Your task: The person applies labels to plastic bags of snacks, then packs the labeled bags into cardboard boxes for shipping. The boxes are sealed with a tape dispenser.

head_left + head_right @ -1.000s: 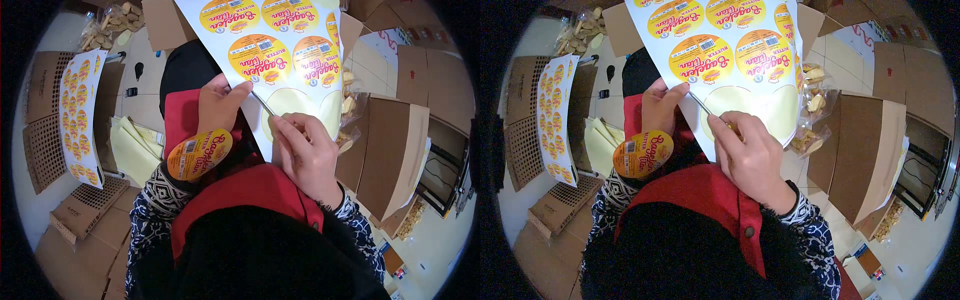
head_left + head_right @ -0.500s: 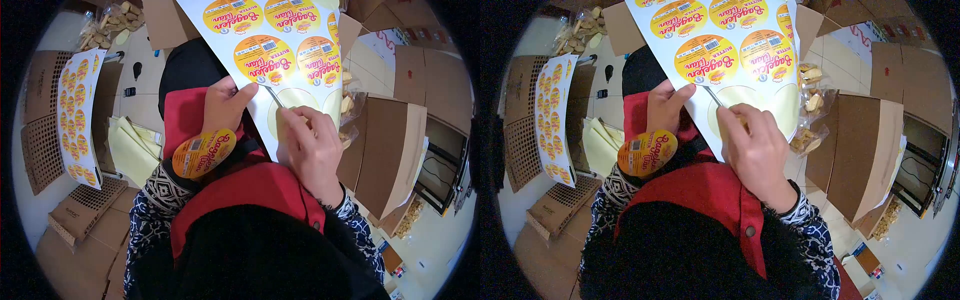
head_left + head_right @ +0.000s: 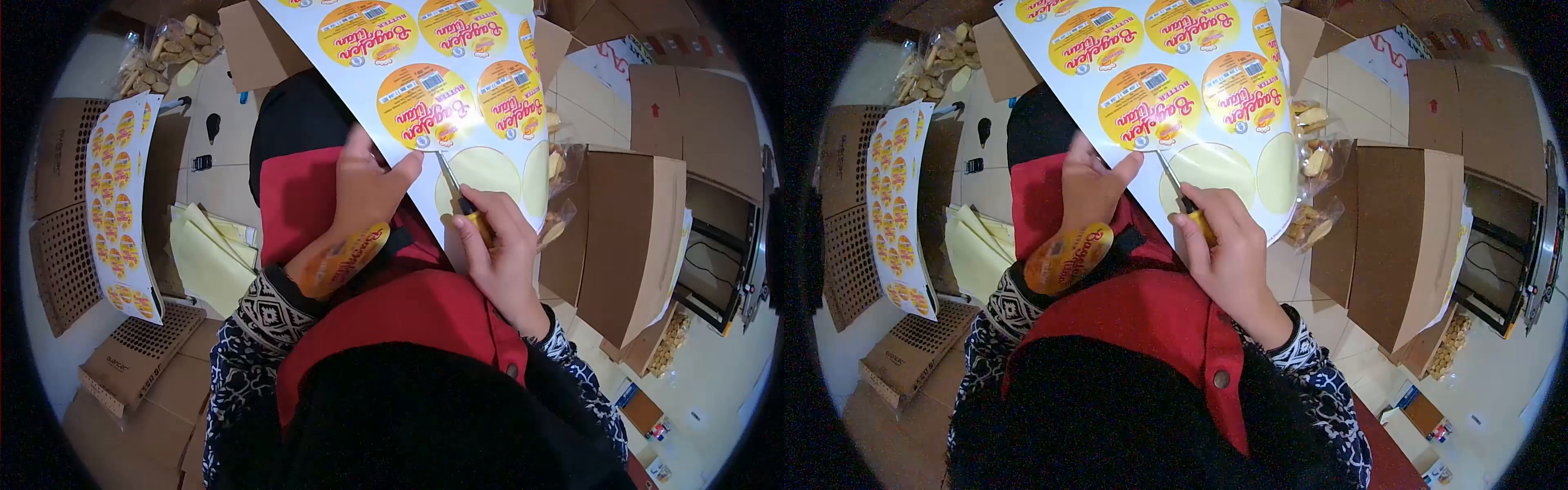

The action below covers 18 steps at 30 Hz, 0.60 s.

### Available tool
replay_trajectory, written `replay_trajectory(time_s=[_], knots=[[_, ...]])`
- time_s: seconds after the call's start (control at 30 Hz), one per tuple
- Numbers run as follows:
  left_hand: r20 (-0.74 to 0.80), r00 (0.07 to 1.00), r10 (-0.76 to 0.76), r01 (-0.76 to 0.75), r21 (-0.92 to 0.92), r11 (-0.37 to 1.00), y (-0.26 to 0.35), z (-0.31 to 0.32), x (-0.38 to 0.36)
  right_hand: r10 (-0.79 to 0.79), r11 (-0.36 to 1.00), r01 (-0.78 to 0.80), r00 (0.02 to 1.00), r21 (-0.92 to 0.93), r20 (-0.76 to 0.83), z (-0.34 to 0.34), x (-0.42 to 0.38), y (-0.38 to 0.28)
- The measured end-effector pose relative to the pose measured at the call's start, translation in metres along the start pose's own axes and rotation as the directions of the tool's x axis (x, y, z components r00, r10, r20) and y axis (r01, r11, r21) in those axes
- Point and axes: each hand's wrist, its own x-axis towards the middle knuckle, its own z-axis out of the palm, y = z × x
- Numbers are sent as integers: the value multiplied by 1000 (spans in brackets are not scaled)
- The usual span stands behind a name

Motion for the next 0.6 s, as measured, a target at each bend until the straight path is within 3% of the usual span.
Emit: replay_trajectory(time_s=[0.03, 0.07, 0.13, 0.17, 0.23, 0.27, 0.4, 0.53, 0.6], knots=[[7, 1000, 2, -2, 1, 1000, -5, -1, 5, -7, 1000, 7, 1000, -20, -17, 0, 0, 0], [-59, 932, 357, -343, 169, 924, -11, -2, 11, -6, 1000, 6, 1000, -23, -24, -2, 1, -1], [47, 670, 740, -616, 591, 521, 6, -1, 14, 21, 990, -22, 1000, -142, -4, -4, 2, -6], [47, 670, 741, -618, 589, 521, 20, 0, 13, 21, 989, -21, 1000, -143, -6, -4, 2, -5], [503, 715, 485, -581, 814, 11, 40, -3, 13, -3, 981, 5, 1000, -194, 11, -2, 2, -4], [618, 623, 479, -688, 725, -39, 32, -10, 22, -8, 981, 10, 1000, -193, 13, -3, 3, -5], [736, 531, 420, -792, 608, -64, 29, -12, 24, -14, 973, 35, 996, -228, 91, -13, 3, -7], [748, 518, 415, -827, 561, 21, 25, -4, 16, -25, 959, 51, 995, -279, 96, -14, -3, -5], [767, 513, 384, -824, 565, -28, 22, -2, 14, 6, 955, 22, 995, -295, 95, -13, -6, -6]])
